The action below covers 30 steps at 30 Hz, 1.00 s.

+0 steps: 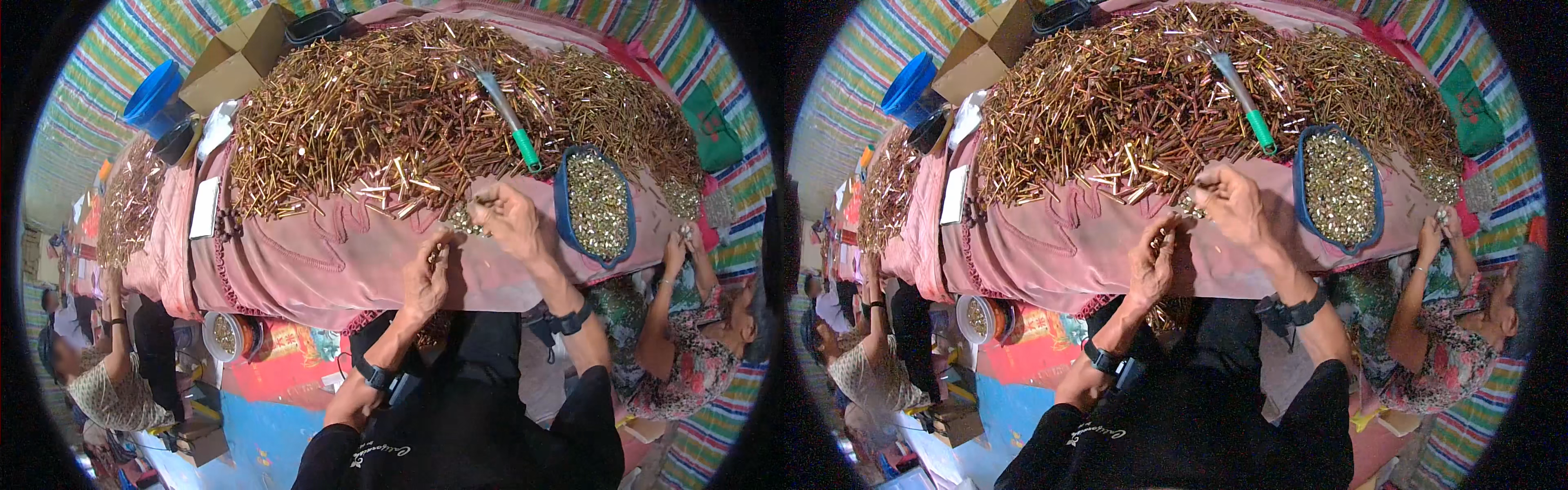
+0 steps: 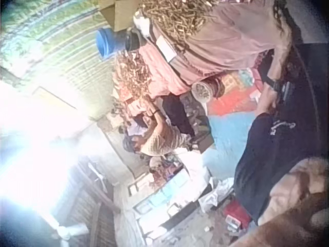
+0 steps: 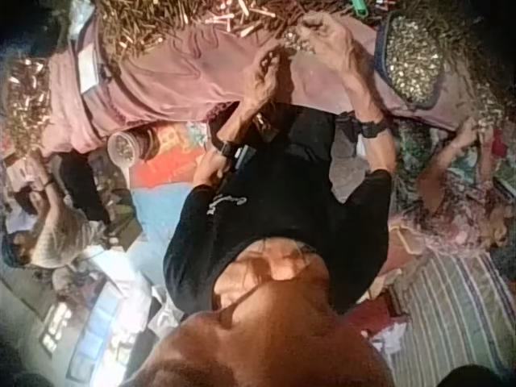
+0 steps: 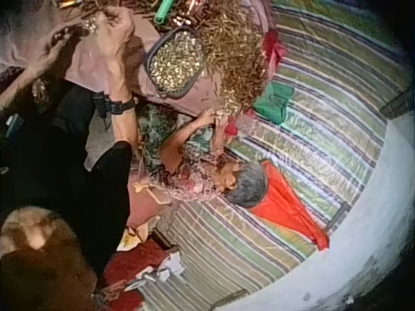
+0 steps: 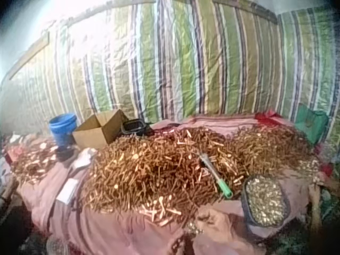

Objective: Sorting small metal components on a fabrication floor.

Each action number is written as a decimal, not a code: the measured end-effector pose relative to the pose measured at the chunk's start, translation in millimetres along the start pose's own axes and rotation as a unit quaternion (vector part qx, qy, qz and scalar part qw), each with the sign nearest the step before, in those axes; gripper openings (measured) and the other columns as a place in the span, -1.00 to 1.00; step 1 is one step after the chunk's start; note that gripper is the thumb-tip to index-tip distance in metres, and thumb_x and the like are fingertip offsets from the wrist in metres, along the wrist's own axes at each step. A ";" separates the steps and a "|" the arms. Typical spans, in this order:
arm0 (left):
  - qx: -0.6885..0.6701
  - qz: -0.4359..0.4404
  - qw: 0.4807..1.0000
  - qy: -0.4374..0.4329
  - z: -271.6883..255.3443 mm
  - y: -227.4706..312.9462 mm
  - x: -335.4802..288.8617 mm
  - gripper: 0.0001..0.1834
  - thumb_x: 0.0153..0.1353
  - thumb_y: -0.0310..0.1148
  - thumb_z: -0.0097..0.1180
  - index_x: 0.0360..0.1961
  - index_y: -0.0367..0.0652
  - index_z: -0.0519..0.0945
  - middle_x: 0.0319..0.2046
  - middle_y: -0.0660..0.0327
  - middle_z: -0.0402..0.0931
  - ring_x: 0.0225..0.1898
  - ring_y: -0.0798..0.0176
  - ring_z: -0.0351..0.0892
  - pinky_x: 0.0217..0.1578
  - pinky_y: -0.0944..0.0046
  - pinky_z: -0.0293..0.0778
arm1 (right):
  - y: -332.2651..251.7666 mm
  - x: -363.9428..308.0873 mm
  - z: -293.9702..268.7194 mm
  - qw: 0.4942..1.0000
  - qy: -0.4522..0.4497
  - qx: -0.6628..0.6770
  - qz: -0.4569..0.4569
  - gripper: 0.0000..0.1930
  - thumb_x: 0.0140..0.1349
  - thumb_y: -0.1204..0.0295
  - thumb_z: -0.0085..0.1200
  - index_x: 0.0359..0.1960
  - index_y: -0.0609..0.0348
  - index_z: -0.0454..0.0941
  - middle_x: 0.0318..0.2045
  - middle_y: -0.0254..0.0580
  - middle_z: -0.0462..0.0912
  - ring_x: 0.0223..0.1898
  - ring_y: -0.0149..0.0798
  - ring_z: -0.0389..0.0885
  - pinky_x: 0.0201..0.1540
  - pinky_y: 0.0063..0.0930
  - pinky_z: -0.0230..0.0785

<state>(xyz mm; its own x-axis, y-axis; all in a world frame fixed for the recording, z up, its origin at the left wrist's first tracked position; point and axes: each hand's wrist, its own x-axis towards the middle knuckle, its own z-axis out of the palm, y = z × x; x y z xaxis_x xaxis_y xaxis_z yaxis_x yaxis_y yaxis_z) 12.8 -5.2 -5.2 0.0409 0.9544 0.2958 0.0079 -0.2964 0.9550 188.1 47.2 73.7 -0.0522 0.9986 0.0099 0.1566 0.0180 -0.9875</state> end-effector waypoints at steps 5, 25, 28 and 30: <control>0.065 -0.028 0.997 -0.016 -4.9 7.5 -2.4 -0.71 0.39 -0.53 -0.02 0.11 -0.30 0.50 -0.19 0.05 0.66 -0.14 0.29 0.64 -0.08 0.29 0.53 | -0.9 -23.5 32.5 0.995 -0.039 0.090 0.000 -0.78 0.29 0.53 0.19 -0.07 0.30 0.51 -0.25 -0.26 0.61 -0.27 -0.47 0.59 -0.27 -0.57 0.53; 0.101 0.090 0.990 0.029 -5.4 -4.1 -4.3 -0.51 0.20 -0.69 -0.06 0.18 -0.28 0.48 0.05 -0.10 0.58 0.00 -0.06 0.65 -0.09 0.17 0.54 | 0.3 -30.6 36.2 0.890 -0.073 -0.273 -0.359 -0.80 0.12 0.63 0.21 -0.20 0.32 0.59 -0.27 -0.04 0.62 -0.21 0.04 0.64 -0.15 -0.22 0.52; 0.074 0.030 0.996 0.031 -5.6 -1.8 -12.1 -0.56 0.21 -0.71 -0.07 0.13 -0.31 0.52 0.08 -0.03 0.55 0.05 0.11 0.61 -0.01 0.24 0.53 | 7.5 -32.1 33.7 0.926 -0.103 -0.211 -0.295 -0.82 0.16 0.61 0.19 -0.18 0.30 0.61 -0.27 -0.06 0.61 -0.25 0.00 0.64 -0.21 -0.25 0.52; 0.073 0.002 0.996 0.041 -6.2 -4.2 -13.6 -0.66 0.26 -0.70 -0.06 0.05 -0.33 0.55 -0.08 0.04 0.62 -0.04 0.26 0.63 0.01 0.30 0.54 | 7.2 -30.8 29.6 0.925 -0.092 -0.223 -0.292 -0.84 0.19 0.59 0.17 -0.18 0.28 0.61 -0.27 -0.07 0.61 -0.25 -0.02 0.65 -0.21 -0.25 0.52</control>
<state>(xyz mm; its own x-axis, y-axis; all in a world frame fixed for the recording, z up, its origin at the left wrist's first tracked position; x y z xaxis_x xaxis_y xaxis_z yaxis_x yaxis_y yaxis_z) 6.1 -16.7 -13.1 -0.0399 0.9510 0.3067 0.1537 -0.2974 0.9423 161.7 15.1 61.6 -0.4168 0.7874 0.4542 0.4382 0.6118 -0.6585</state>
